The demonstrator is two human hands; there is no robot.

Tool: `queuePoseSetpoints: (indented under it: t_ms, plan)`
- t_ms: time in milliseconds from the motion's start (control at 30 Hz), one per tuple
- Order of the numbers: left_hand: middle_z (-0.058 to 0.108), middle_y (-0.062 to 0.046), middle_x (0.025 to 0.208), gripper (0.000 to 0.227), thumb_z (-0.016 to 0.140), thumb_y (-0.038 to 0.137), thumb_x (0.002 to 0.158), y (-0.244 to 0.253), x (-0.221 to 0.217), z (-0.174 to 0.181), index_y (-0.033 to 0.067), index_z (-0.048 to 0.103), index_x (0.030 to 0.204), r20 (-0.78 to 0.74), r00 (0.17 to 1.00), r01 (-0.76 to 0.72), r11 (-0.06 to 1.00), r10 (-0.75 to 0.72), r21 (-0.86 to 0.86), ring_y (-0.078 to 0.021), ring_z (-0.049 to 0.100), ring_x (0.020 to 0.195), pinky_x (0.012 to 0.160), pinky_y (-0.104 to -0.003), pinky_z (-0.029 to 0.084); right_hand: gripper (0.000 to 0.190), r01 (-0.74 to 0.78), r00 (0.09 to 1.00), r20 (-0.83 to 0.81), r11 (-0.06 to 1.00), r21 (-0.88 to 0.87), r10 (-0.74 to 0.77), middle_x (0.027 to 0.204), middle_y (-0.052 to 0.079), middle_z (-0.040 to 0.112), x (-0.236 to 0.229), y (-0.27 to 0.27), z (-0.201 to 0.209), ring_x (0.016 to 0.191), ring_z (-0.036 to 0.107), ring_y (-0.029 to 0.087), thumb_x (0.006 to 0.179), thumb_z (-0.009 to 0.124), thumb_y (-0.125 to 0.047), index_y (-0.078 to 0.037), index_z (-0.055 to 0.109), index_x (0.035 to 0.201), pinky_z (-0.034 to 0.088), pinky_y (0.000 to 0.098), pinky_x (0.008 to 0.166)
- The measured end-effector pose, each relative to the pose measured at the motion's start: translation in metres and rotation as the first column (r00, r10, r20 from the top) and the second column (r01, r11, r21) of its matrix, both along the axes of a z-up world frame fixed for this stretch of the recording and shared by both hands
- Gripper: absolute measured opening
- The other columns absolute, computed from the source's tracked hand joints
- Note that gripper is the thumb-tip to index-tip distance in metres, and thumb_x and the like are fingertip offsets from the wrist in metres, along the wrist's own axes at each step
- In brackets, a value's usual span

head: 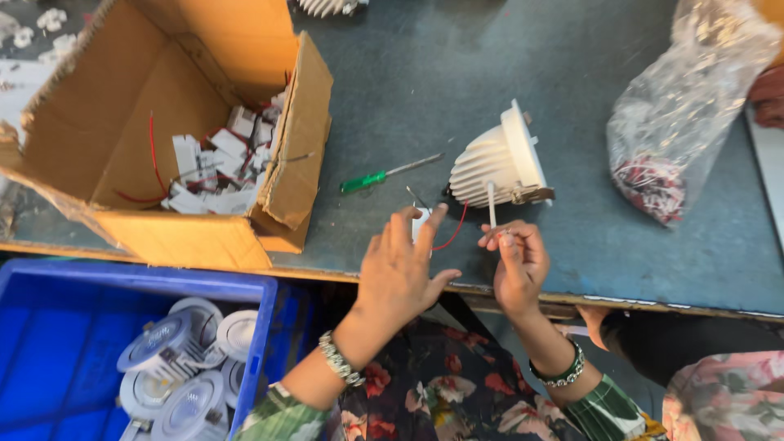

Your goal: The person assembles LED downlight fixtures by connecting wires to a driver and securing them with a screwdriver. Completed units are placed into a blue crate.

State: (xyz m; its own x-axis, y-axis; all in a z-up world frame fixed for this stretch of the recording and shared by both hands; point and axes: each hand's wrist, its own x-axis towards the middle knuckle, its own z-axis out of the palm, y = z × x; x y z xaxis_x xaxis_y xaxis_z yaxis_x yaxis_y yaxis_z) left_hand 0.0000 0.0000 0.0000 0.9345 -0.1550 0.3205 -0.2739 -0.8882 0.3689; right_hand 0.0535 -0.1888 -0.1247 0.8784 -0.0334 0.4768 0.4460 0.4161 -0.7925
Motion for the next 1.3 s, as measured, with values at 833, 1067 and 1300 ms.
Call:
queuePoseSetpoints:
  t_ms: [833,1067,1300]
  plan:
    - [0.058,-0.006,0.137,0.075,0.087,0.032,0.069,0.044,0.003,-0.017,0.0119,0.058,0.135,-0.005,0.932,0.36,0.928,-0.362,-0.09,-0.0311,0.056,0.13,0.108,-0.05,0.036,0.008,0.002,1.0,-0.005,0.965,-0.264,-0.003,0.102,0.008,0.062,0.0,0.0,-0.002,0.095,0.066,0.014,0.105,0.061,-0.001,0.005,0.061,0.109,0.051,0.0304,0.106]
    - [0.057,-0.015,0.126,0.076,0.086,0.04,0.069,0.036,0.009,-0.027,0.0056,0.057,0.131,-0.06,0.992,0.094,0.974,-0.108,-0.204,-0.0337,0.055,0.115,0.096,-0.046,0.045,0.013,-0.102,0.979,-0.204,0.907,-0.409,0.018,0.092,0.005,0.067,0.017,-0.013,0.015,0.088,0.065,0.01,0.1,0.065,-0.009,0.003,0.066,0.104,0.051,0.0233,0.082]
    - [0.06,-0.012,0.133,0.048,0.073,0.026,0.09,0.084,0.074,-0.062,0.009,0.06,0.132,0.143,0.982,-0.129,0.991,0.122,0.038,-0.0329,0.059,0.121,0.097,-0.046,0.051,0.015,-0.129,0.982,-0.19,0.809,-0.574,0.022,0.088,0.003,0.07,0.023,-0.006,0.024,0.086,0.066,0.008,0.1,0.066,-0.015,0.0,0.067,0.1,0.052,0.0233,0.079]
